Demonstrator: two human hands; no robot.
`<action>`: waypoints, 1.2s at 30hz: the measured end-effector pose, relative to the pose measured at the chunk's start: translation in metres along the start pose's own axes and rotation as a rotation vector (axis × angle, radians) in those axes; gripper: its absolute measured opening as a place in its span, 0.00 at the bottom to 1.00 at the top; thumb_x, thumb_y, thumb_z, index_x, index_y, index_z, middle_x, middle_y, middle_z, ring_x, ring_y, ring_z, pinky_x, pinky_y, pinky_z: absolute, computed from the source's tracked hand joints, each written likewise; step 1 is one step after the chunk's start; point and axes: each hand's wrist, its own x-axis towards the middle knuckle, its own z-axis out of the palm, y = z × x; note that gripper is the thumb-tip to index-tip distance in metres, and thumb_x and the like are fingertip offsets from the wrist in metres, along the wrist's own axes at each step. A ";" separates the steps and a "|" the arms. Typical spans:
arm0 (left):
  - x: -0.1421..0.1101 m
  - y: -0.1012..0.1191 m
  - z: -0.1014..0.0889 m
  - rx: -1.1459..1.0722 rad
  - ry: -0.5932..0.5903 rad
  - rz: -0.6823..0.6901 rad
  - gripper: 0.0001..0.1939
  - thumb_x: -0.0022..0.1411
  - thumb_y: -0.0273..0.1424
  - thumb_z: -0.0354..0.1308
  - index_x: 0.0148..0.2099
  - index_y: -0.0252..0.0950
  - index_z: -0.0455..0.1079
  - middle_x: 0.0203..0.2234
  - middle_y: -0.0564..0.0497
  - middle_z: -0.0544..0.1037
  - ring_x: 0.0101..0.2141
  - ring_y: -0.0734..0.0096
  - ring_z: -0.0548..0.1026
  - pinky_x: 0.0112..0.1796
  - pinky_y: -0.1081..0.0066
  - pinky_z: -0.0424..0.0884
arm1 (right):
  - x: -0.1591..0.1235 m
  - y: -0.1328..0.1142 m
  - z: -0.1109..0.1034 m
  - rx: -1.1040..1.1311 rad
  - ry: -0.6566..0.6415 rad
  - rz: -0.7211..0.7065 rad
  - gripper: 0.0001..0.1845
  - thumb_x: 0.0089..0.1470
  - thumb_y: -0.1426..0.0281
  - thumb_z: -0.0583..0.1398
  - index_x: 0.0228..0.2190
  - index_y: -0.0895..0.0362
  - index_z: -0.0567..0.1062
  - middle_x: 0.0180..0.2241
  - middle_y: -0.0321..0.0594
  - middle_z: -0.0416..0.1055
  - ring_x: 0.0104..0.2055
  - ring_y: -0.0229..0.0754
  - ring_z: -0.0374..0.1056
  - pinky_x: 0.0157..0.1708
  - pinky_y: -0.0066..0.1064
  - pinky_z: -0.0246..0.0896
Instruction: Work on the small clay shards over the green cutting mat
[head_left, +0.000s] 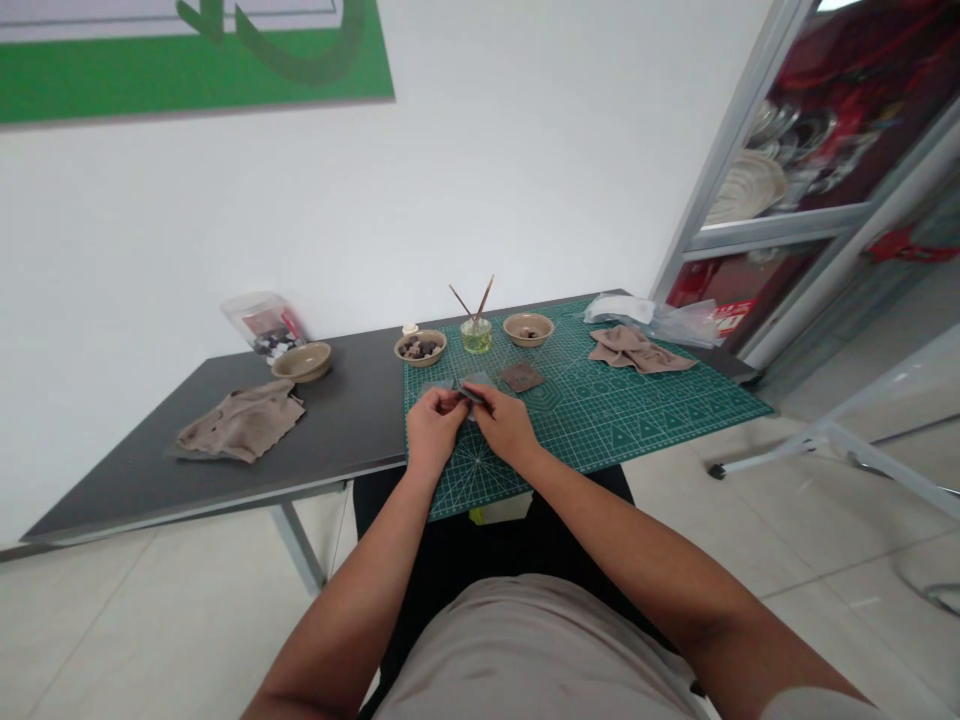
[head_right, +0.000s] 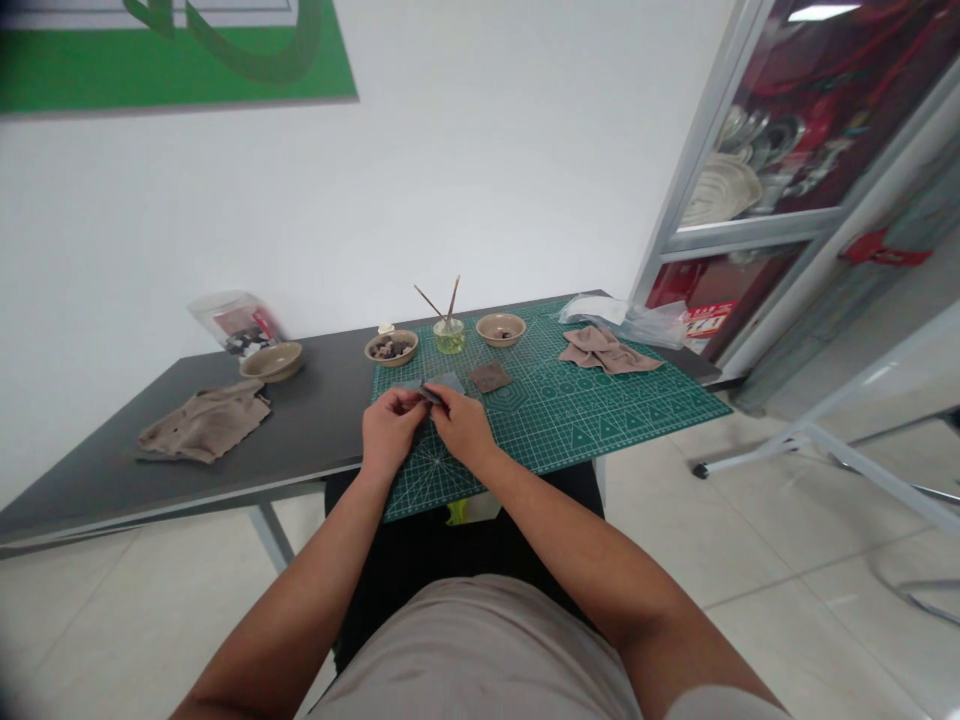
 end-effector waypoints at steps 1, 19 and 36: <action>0.000 0.000 -0.001 0.007 0.009 -0.003 0.05 0.50 0.32 0.64 0.28 0.36 0.72 0.23 0.55 0.76 0.25 0.73 0.71 0.29 0.73 0.65 | 0.001 0.000 0.000 0.009 0.002 0.011 0.22 0.55 0.76 0.57 0.49 0.50 0.77 0.46 0.37 0.78 0.47 0.42 0.75 0.50 0.35 0.69; -0.001 -0.002 0.000 -0.043 0.041 -0.023 0.04 0.50 0.30 0.63 0.26 0.37 0.72 0.19 0.57 0.71 0.22 0.75 0.66 0.26 0.74 0.61 | 0.001 0.002 -0.004 0.181 -0.070 0.000 0.22 0.55 0.76 0.57 0.47 0.45 0.79 0.46 0.34 0.78 0.49 0.42 0.74 0.53 0.37 0.68; -0.002 -0.002 0.001 0.116 0.020 0.025 0.08 0.50 0.26 0.60 0.22 0.36 0.65 0.20 0.57 0.66 0.24 0.76 0.64 0.28 0.73 0.58 | -0.002 0.003 -0.007 0.171 -0.066 0.003 0.26 0.51 0.81 0.54 0.45 0.47 0.80 0.44 0.37 0.78 0.46 0.40 0.74 0.51 0.34 0.68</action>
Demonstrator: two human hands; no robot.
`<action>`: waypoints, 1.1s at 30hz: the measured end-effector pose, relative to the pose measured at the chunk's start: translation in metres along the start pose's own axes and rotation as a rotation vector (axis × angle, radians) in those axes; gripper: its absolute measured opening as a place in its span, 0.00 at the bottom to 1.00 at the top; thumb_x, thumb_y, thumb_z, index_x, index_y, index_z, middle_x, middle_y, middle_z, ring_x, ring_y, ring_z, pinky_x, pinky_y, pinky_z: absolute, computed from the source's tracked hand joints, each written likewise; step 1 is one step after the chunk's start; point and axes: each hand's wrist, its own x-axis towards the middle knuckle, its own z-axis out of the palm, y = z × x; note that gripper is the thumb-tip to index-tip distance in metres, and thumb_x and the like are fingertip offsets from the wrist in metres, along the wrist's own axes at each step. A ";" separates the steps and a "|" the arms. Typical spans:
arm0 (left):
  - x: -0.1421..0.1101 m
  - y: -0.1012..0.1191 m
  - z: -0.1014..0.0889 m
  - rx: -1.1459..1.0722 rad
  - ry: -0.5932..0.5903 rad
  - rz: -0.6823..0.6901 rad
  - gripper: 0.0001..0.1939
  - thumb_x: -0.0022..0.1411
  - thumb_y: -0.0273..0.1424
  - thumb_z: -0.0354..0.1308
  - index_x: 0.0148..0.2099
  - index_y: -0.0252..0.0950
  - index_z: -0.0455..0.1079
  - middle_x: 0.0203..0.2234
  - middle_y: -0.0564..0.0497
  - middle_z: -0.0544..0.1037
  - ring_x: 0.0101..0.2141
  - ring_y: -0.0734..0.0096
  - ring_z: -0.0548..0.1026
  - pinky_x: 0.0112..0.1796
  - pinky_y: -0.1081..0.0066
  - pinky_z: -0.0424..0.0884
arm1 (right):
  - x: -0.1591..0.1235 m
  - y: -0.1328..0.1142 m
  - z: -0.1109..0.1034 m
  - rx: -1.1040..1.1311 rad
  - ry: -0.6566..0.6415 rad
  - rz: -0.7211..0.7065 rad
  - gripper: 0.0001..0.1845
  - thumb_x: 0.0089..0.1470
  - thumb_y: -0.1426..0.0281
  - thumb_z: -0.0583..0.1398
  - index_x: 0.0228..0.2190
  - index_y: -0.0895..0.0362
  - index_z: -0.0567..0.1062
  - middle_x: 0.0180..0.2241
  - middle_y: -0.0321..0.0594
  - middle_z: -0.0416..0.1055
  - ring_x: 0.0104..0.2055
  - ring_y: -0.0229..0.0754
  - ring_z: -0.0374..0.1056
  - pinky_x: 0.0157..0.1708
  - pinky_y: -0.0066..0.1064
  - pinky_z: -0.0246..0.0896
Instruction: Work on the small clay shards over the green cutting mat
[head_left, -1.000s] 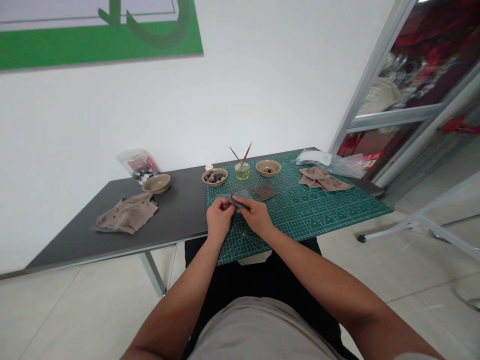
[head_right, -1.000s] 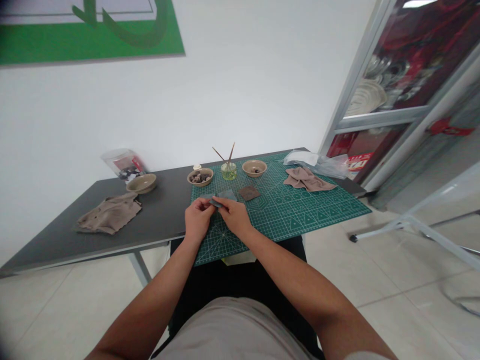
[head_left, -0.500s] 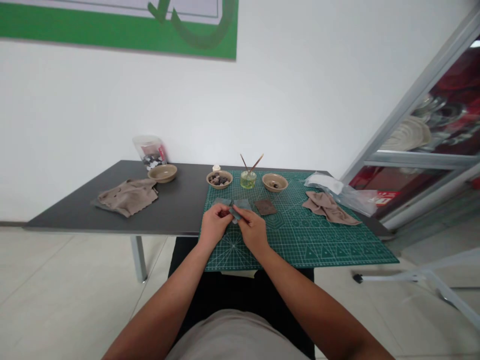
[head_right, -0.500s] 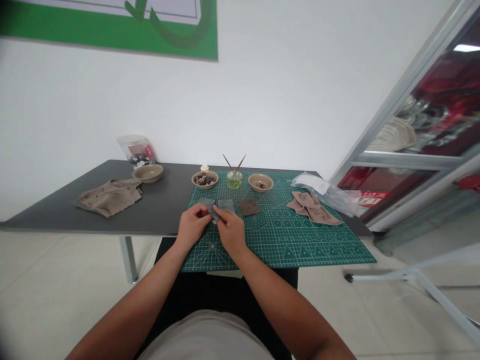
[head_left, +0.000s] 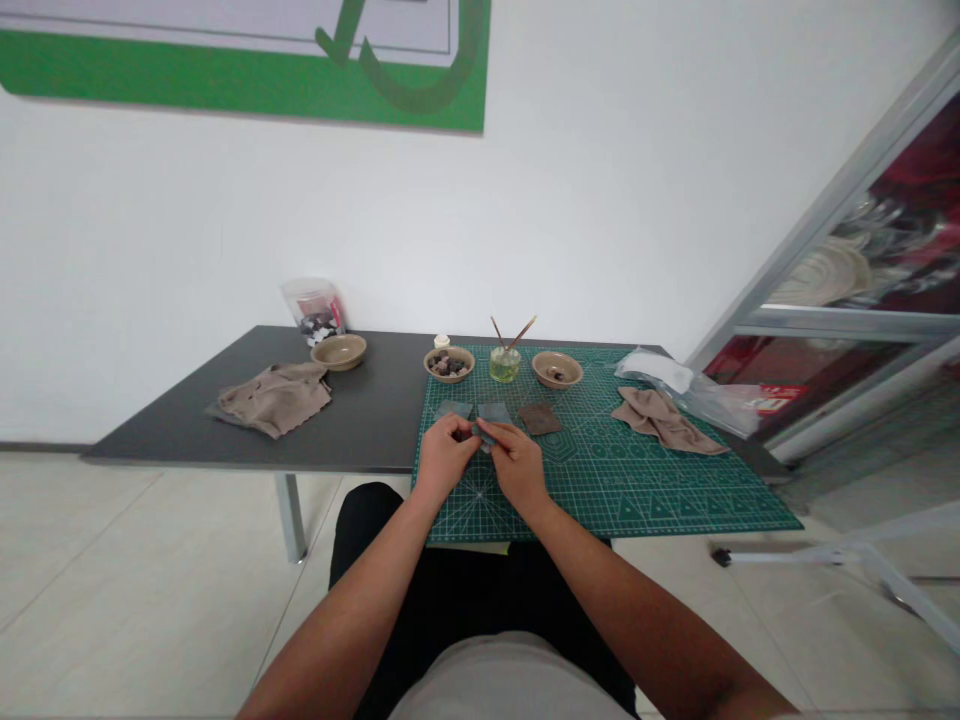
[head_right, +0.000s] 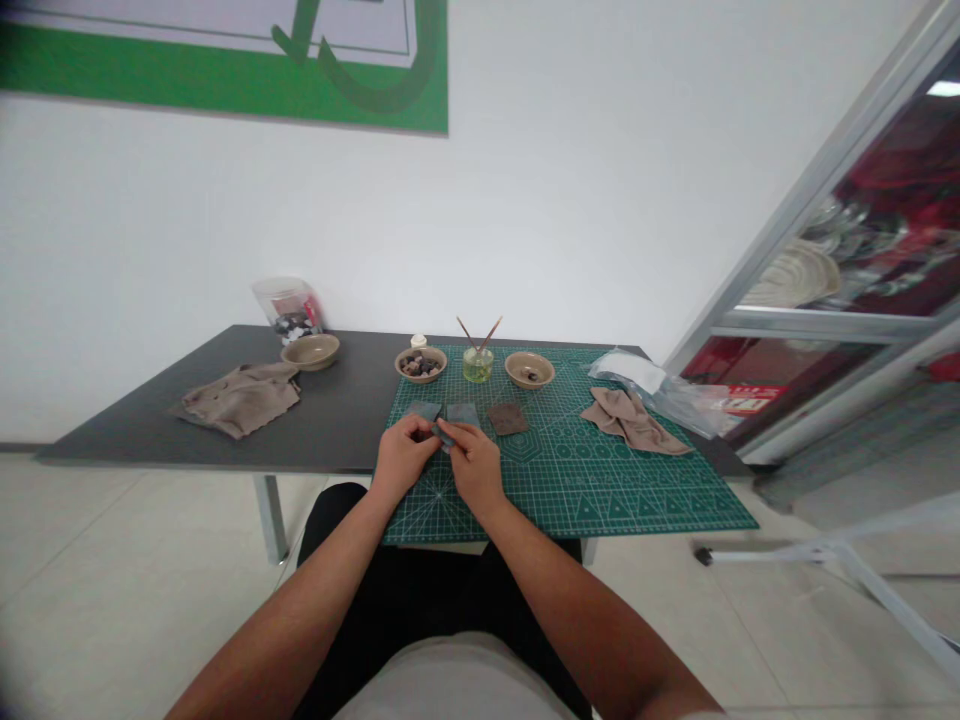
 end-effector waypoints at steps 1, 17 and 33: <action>0.000 0.000 0.000 0.002 -0.004 -0.003 0.08 0.50 0.25 0.59 0.22 0.36 0.65 0.20 0.58 0.66 0.24 0.76 0.63 0.28 0.73 0.58 | -0.001 0.000 0.000 -0.007 0.002 -0.011 0.27 0.51 0.81 0.54 0.46 0.47 0.80 0.44 0.37 0.78 0.46 0.40 0.74 0.51 0.34 0.68; 0.002 0.003 0.001 -0.044 -0.014 -0.023 0.10 0.51 0.29 0.61 0.20 0.36 0.66 0.18 0.57 0.66 0.23 0.76 0.64 0.29 0.73 0.59 | 0.001 0.002 0.002 -0.030 0.032 0.089 0.22 0.52 0.77 0.57 0.45 0.47 0.80 0.44 0.34 0.79 0.46 0.41 0.75 0.52 0.36 0.67; 0.003 -0.005 0.003 -0.060 0.005 0.112 0.13 0.54 0.33 0.63 0.21 0.36 0.66 0.19 0.57 0.65 0.24 0.75 0.64 0.28 0.73 0.59 | 0.016 0.002 0.002 0.209 0.026 0.298 0.17 0.51 0.71 0.58 0.41 0.54 0.81 0.41 0.38 0.80 0.44 0.44 0.76 0.49 0.37 0.69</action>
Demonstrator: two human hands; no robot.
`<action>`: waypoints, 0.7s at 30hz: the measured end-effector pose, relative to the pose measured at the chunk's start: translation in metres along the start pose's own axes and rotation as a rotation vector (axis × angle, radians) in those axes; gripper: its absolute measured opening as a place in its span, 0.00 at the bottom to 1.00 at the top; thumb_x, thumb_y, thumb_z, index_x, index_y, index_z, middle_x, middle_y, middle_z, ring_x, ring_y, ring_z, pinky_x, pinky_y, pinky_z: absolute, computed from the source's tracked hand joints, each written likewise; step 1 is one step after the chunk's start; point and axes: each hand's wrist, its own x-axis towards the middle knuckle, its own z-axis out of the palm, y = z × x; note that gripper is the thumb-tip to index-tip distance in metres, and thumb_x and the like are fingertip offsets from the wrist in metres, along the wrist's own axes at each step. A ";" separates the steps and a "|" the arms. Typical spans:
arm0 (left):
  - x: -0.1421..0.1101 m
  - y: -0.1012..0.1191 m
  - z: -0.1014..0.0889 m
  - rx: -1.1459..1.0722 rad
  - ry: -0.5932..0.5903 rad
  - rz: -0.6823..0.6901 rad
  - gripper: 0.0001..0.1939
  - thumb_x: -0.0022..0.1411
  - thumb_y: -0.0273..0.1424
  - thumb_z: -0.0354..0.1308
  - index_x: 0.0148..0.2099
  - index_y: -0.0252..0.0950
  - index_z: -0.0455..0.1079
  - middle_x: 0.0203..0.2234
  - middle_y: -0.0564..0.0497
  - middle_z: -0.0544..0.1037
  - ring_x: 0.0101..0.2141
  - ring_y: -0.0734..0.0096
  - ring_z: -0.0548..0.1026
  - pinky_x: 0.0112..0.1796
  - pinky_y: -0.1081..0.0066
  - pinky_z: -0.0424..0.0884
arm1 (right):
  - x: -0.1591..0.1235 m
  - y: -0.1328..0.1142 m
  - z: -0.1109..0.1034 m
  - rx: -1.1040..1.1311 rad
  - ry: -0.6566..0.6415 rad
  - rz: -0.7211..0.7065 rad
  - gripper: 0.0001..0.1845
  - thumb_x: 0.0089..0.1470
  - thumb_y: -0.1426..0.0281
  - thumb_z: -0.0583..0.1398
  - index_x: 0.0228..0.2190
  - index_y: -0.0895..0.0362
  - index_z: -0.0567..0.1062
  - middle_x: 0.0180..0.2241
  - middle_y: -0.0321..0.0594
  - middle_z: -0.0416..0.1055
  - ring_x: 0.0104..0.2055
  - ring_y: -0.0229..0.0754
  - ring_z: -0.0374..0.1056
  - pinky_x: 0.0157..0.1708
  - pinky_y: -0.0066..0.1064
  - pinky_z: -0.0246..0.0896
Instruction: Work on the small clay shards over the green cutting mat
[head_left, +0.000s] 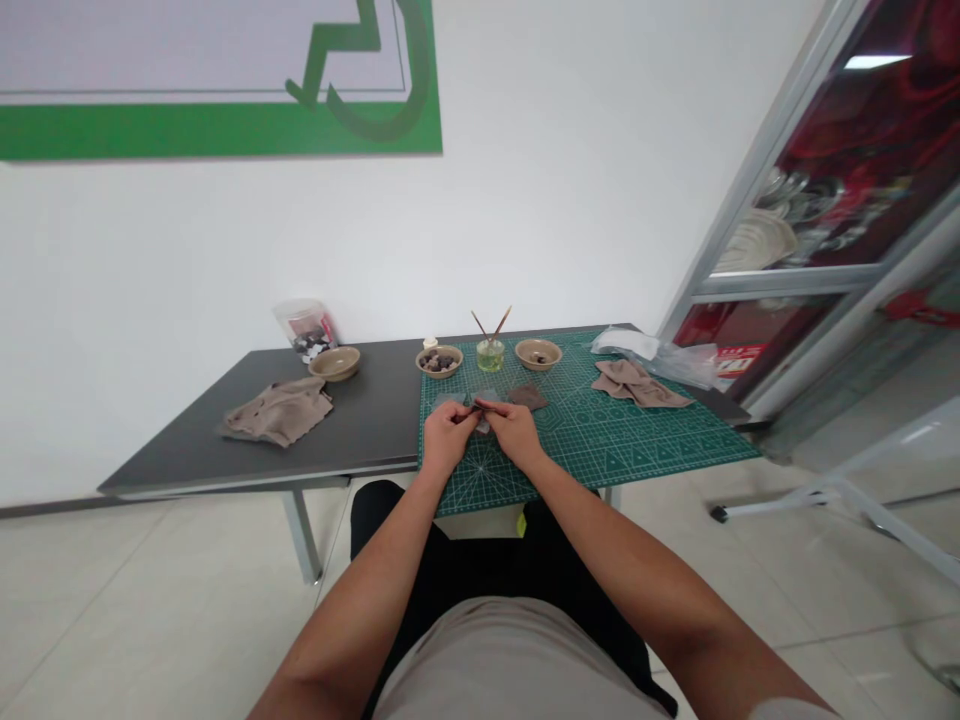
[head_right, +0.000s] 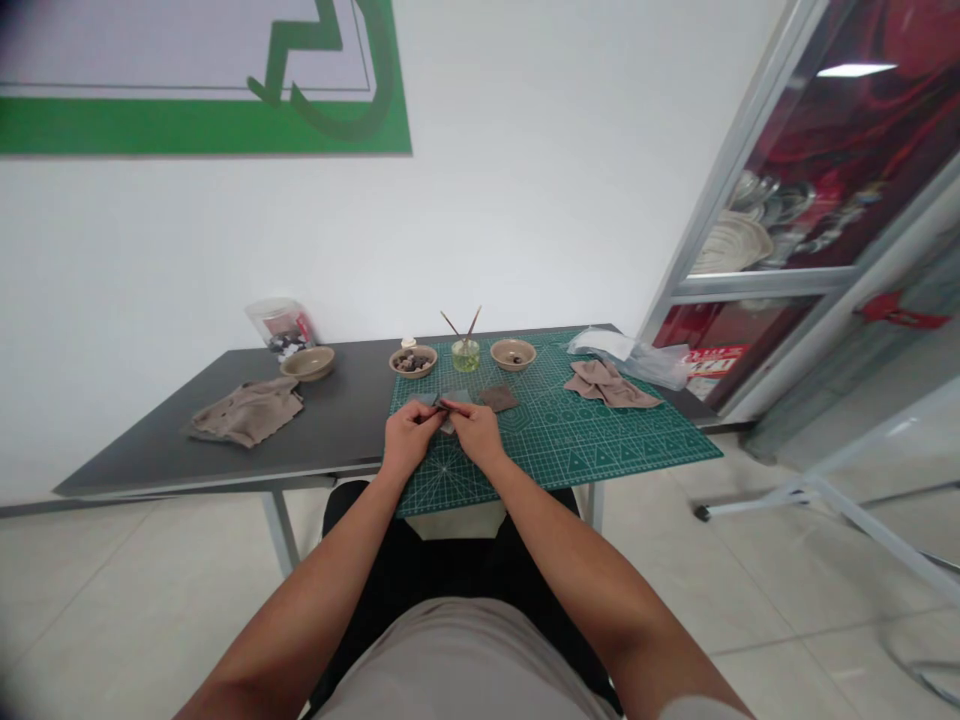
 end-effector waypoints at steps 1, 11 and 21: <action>0.000 0.000 0.000 -0.001 -0.001 0.005 0.13 0.54 0.33 0.63 0.21 0.36 0.66 0.19 0.57 0.65 0.24 0.75 0.64 0.29 0.73 0.59 | 0.000 0.000 0.000 -0.005 0.000 -0.002 0.17 0.51 0.71 0.58 0.41 0.54 0.81 0.40 0.38 0.80 0.44 0.44 0.76 0.49 0.37 0.69; 0.001 -0.001 0.002 0.052 -0.019 -0.003 0.12 0.53 0.32 0.62 0.21 0.36 0.66 0.19 0.57 0.65 0.23 0.75 0.63 0.28 0.73 0.58 | -0.005 0.004 0.000 -0.149 0.029 -0.110 0.19 0.52 0.73 0.56 0.42 0.51 0.81 0.43 0.35 0.79 0.48 0.43 0.75 0.54 0.39 0.66; 0.002 0.002 -0.001 0.091 -0.019 -0.054 0.04 0.52 0.30 0.60 0.27 0.37 0.74 0.22 0.55 0.75 0.26 0.73 0.70 0.31 0.73 0.63 | -0.013 0.004 0.005 -0.341 0.028 -0.356 0.23 0.54 0.78 0.54 0.48 0.50 0.79 0.48 0.38 0.77 0.51 0.41 0.73 0.57 0.36 0.64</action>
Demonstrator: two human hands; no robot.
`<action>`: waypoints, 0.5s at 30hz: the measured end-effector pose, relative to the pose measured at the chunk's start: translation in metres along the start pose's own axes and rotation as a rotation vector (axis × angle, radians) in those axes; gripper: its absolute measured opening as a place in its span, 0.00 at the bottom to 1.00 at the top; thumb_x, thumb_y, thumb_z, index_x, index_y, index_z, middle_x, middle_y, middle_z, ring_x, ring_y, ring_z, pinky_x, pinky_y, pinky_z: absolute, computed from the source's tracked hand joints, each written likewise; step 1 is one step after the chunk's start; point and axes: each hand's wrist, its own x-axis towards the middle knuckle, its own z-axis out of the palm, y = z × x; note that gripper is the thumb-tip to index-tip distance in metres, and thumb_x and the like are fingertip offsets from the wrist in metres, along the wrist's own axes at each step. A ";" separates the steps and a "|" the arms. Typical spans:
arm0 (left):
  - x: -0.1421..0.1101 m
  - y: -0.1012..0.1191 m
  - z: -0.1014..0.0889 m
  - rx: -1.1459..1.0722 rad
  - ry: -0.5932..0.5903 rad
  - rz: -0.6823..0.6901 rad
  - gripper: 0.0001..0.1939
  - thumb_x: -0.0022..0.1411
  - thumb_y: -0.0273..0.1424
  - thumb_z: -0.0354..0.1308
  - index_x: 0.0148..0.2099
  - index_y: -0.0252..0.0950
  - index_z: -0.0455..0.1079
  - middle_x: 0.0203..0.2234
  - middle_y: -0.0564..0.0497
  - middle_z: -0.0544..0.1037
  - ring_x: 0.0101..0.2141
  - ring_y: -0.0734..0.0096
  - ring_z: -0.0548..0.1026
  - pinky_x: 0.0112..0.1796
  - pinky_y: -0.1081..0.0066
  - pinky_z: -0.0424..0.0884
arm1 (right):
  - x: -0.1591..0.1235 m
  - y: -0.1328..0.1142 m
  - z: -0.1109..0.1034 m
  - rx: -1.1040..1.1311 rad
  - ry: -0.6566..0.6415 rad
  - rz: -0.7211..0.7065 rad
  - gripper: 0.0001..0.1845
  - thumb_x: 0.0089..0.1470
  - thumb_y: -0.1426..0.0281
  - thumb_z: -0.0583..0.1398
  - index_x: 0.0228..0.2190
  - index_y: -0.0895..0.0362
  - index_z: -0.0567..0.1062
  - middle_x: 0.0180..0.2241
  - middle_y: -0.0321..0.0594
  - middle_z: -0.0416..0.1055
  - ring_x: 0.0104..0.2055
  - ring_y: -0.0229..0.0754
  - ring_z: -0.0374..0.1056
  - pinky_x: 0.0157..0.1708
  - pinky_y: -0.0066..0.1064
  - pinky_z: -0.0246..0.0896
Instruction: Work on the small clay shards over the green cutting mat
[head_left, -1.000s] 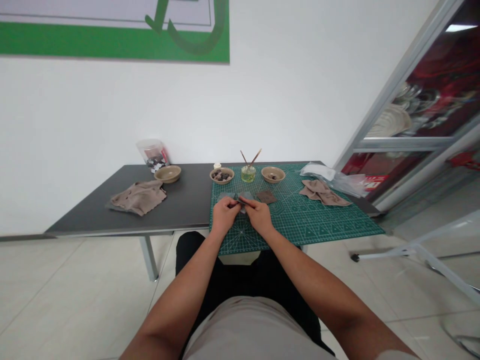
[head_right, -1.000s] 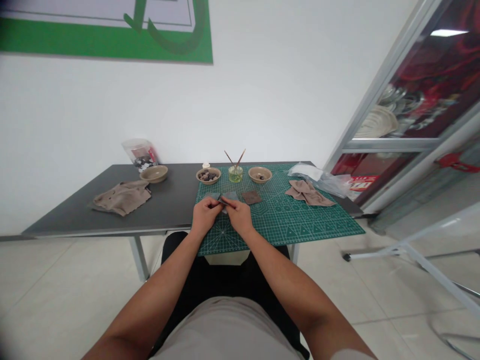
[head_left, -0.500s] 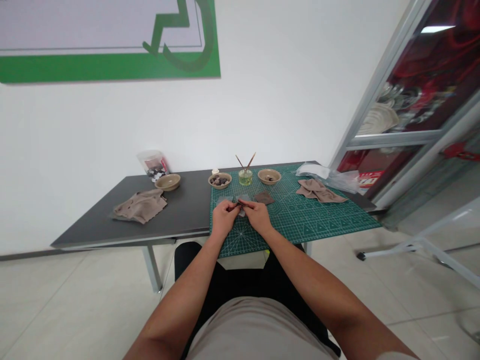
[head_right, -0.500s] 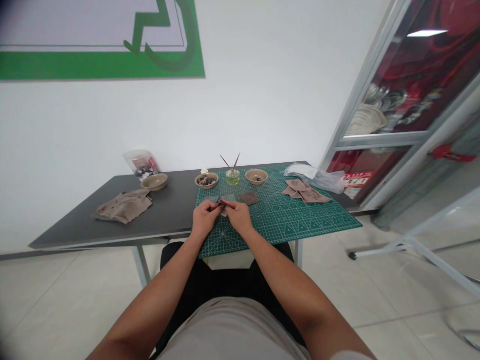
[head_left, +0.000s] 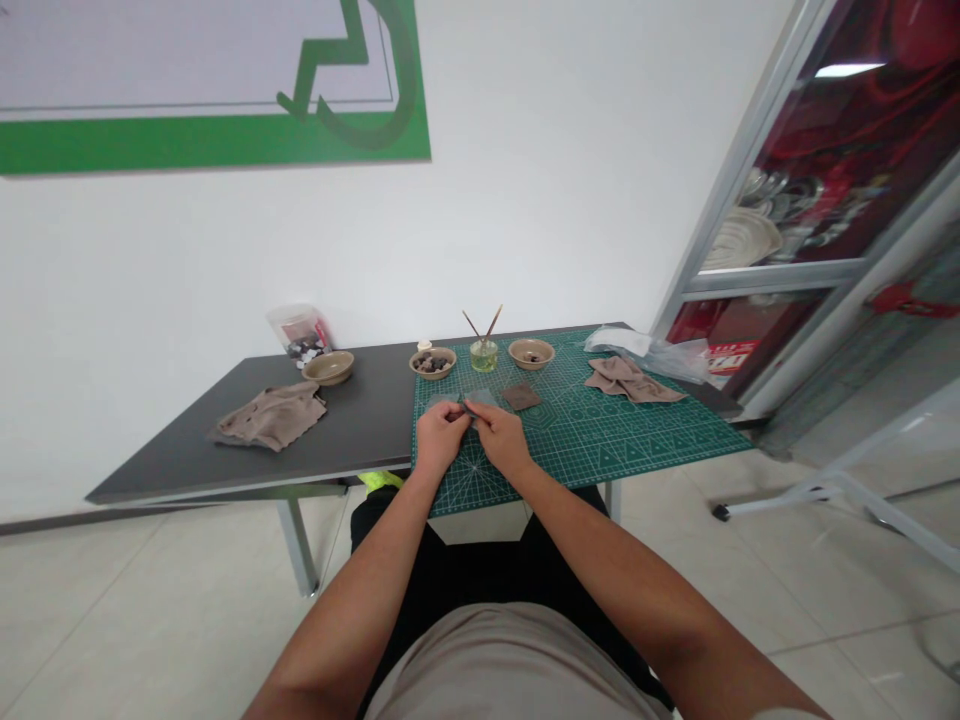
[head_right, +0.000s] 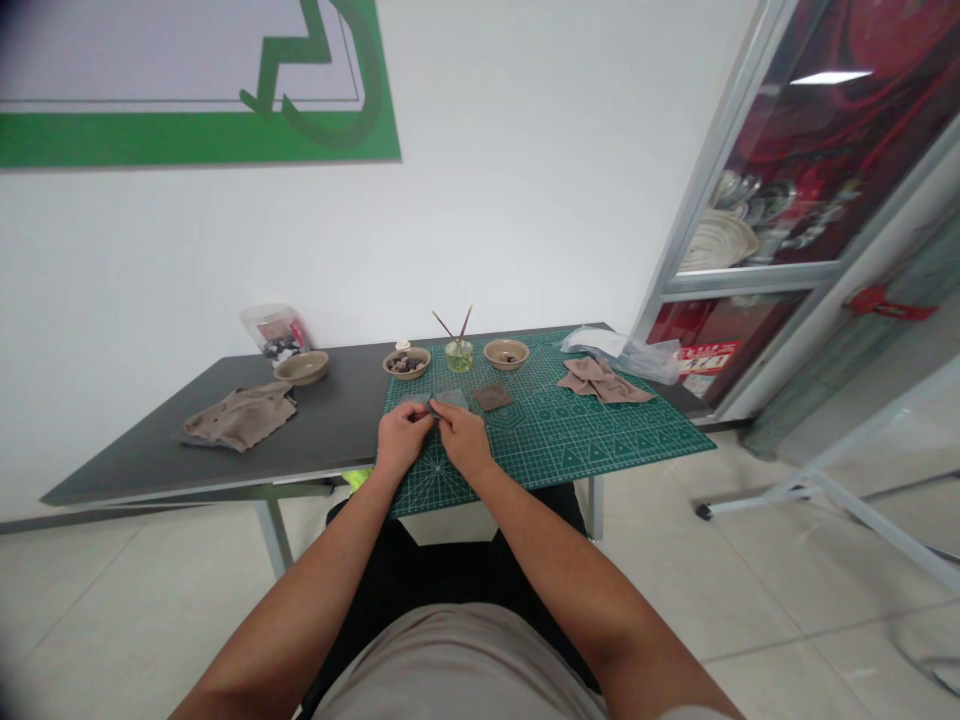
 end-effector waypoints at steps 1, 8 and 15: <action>0.000 -0.001 0.000 -0.006 0.003 0.003 0.04 0.52 0.30 0.60 0.28 0.37 0.75 0.23 0.55 0.76 0.26 0.73 0.71 0.31 0.73 0.64 | 0.000 -0.001 0.000 -0.003 0.012 0.013 0.23 0.55 0.78 0.54 0.47 0.50 0.79 0.48 0.37 0.77 0.51 0.41 0.73 0.56 0.36 0.65; -0.002 -0.004 0.001 -0.063 0.018 -0.001 0.06 0.53 0.33 0.62 0.32 0.36 0.77 0.25 0.53 0.78 0.27 0.73 0.72 0.32 0.72 0.67 | 0.002 -0.001 0.001 0.049 0.061 0.100 0.20 0.56 0.75 0.55 0.46 0.53 0.80 0.45 0.40 0.78 0.47 0.43 0.75 0.52 0.36 0.68; 0.000 -0.002 0.001 -0.036 -0.009 -0.014 0.06 0.54 0.33 0.62 0.31 0.36 0.76 0.25 0.53 0.78 0.26 0.72 0.73 0.31 0.73 0.66 | 0.002 -0.001 0.000 0.020 0.028 0.078 0.21 0.56 0.76 0.55 0.47 0.50 0.79 0.47 0.37 0.77 0.49 0.41 0.74 0.54 0.35 0.66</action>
